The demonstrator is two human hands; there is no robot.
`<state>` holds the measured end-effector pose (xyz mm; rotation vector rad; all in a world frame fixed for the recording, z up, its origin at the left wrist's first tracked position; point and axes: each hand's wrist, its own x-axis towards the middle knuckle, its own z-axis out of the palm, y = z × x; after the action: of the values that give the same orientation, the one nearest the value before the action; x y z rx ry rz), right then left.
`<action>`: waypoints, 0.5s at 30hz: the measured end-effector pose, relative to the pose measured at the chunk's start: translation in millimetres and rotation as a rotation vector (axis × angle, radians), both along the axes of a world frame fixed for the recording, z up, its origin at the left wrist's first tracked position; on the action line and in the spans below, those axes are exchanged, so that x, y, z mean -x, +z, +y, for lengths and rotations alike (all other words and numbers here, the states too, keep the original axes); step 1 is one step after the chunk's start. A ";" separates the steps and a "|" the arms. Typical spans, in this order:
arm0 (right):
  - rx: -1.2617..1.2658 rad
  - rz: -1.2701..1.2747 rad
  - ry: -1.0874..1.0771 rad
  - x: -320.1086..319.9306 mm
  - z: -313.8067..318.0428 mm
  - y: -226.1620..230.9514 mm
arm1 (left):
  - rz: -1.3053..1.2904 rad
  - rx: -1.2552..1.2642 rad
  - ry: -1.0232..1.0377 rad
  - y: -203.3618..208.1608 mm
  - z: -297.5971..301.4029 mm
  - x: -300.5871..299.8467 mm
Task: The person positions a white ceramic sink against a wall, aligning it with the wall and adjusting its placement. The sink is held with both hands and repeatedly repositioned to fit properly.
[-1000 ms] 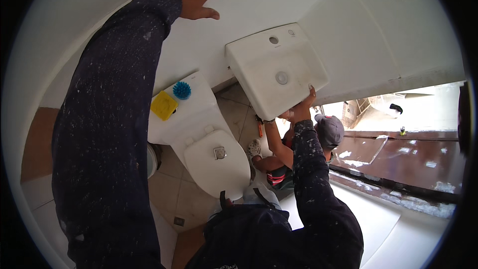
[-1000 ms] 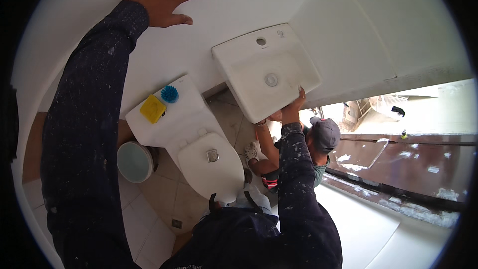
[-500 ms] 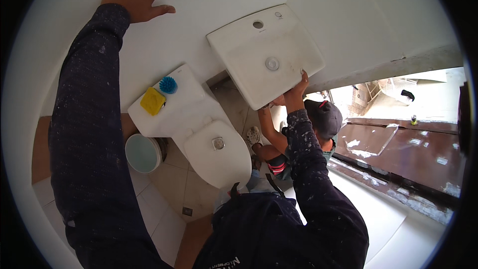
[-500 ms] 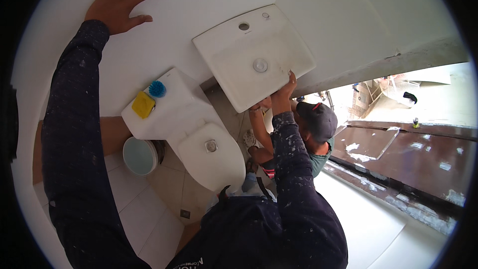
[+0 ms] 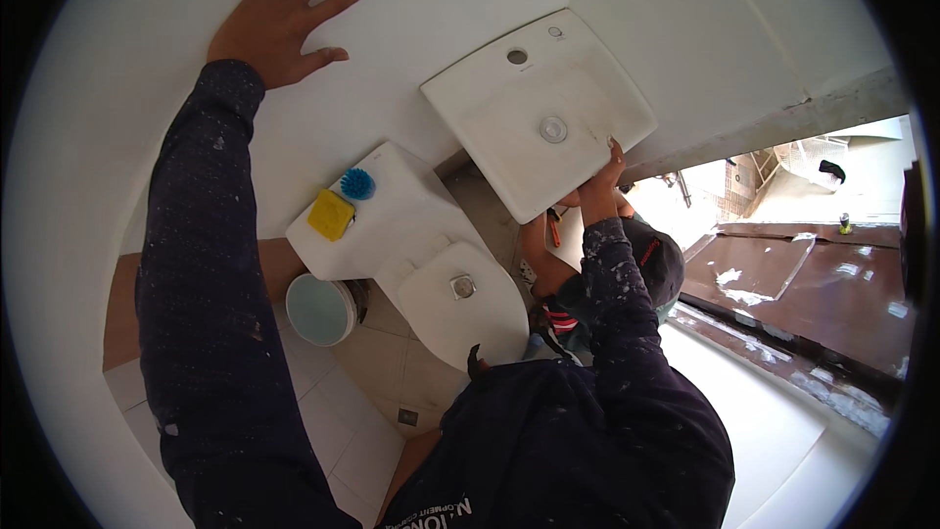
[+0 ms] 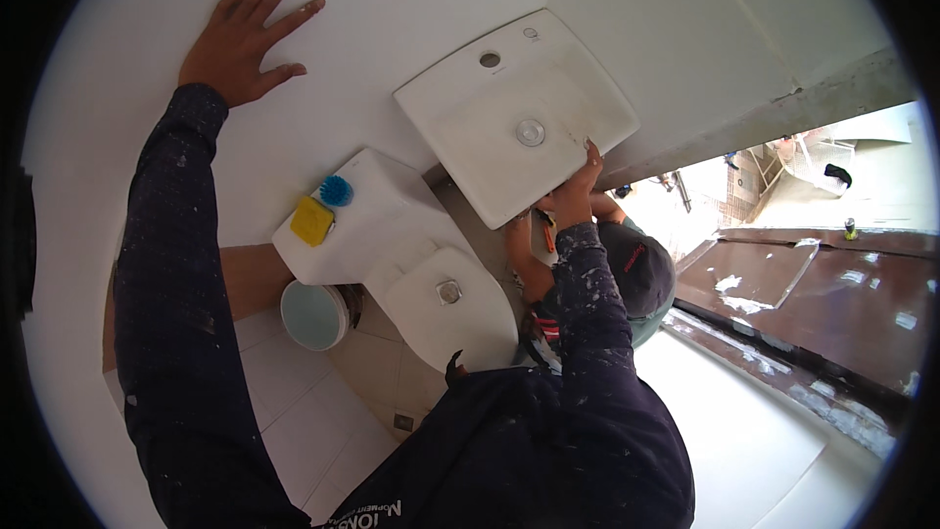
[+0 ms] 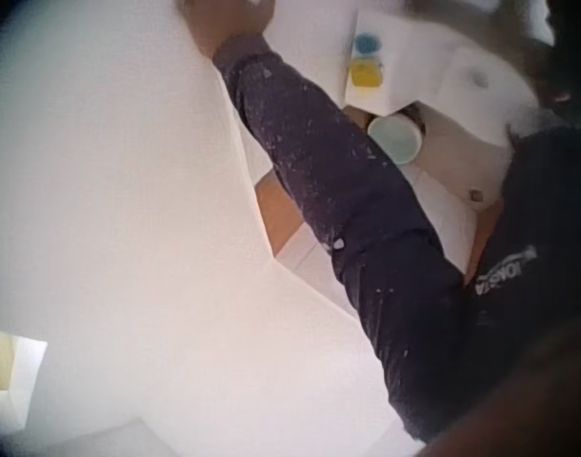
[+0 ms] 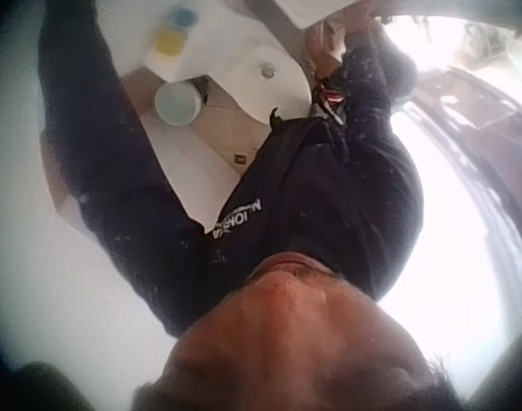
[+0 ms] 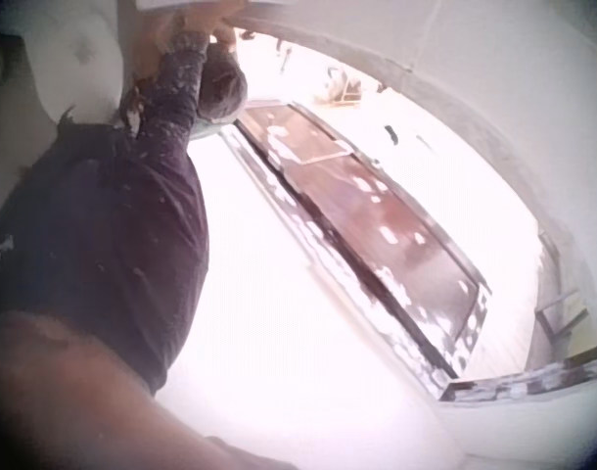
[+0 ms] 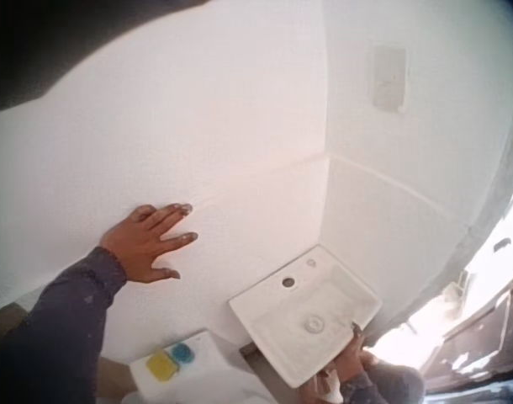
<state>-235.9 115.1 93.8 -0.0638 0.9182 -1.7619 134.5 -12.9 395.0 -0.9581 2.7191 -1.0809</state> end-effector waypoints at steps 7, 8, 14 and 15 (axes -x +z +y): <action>0.044 0.000 -0.063 12.4 -7.1 -31.2 | -0.007 -0.011 0.023 -1.4 -2.2 -5.9; 0.050 0.017 -0.062 14.4 -6.7 -36.0 | 0.001 -0.008 0.009 -1.7 -2.4 -5.6; 0.024 0.044 -0.086 15.1 0.2 -38.8 | 0.003 -0.018 -0.008 -0.2 -0.5 -3.1; 0.007 0.062 -0.096 13.7 1.7 -36.8 | -0.033 -0.023 -0.029 2.2 0.7 -3.2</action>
<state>-249.5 116.8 57.0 -0.0808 0.9743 -1.8609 137.7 -12.2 397.2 -0.8929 2.7210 -1.0583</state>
